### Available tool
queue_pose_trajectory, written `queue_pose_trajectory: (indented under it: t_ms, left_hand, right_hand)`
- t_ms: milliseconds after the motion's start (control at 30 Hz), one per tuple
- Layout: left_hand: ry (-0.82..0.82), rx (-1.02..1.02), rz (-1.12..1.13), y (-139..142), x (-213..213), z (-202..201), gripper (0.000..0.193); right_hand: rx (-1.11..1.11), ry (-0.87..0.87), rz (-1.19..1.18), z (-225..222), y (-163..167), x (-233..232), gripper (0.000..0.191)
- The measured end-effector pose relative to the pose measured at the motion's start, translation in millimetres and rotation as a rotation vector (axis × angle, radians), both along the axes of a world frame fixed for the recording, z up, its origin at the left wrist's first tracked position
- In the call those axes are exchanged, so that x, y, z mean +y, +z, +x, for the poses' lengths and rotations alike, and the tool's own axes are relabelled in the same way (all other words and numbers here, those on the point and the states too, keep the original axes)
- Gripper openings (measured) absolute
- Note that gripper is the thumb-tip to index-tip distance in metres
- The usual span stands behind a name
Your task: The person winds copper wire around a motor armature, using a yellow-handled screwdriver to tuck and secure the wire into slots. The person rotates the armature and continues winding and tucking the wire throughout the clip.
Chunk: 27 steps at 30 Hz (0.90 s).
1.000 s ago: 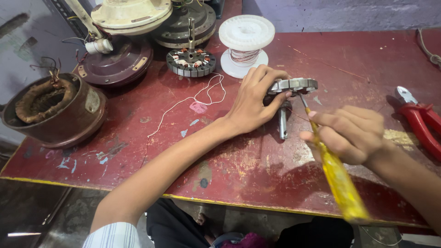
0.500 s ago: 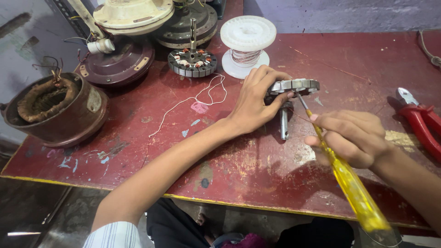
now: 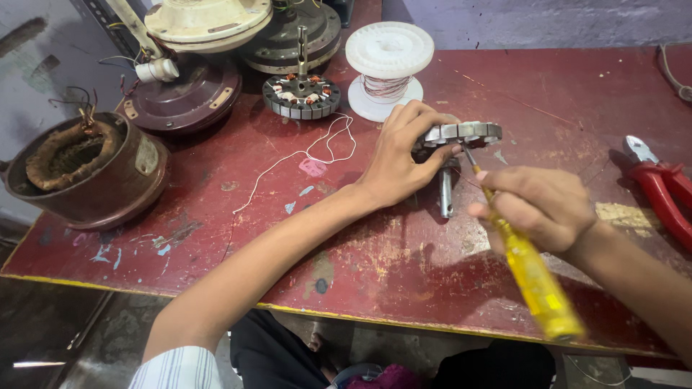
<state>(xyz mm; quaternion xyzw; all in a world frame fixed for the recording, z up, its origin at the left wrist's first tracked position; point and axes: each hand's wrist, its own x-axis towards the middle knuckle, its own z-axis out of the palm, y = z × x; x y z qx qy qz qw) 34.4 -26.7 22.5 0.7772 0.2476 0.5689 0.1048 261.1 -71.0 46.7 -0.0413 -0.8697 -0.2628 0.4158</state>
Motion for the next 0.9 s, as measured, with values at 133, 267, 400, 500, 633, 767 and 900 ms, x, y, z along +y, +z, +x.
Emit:
queue_pose_trajectory:
  t_ms: [133,267,400,500,633,767,900]
  left_hand:
    - [-0.001,0.009,0.005,-0.4,-0.5,-0.7,0.030]
    - [-0.006,0.017,0.001,0.7,-0.5,-1.8,0.032]
    - [-0.013,0.032,0.008,0.8,-0.9,-3.2,0.032]
    - [-0.004,0.043,0.013,-0.7,-1.7,-3.4,0.033]
    - [0.007,0.056,0.031,-1.5,-1.2,-3.6,0.039]
    - [0.013,0.072,0.042,-0.5,-1.2,-3.6,0.037]
    - [0.012,0.076,0.021,0.0,-2.1,-4.2,0.038]
  right_hand:
    - [-0.089,-0.028,-0.054,-4.7,1.4,-7.0,0.035]
    - [-0.170,0.053,-0.006,-8.1,-0.9,-6.8,0.027]
    - [0.021,-0.002,-0.116,8.4,4.3,-11.4,0.028]
    - [0.288,-0.110,-0.209,31.3,24.4,-4.8,0.029]
    - [0.435,-0.458,-0.354,48.3,55.7,19.2,0.033]
    - [0.196,-1.110,-0.629,58.6,63.0,38.6,0.037]
    - [-0.207,-1.459,-1.034,71.7,33.3,68.4,0.041]
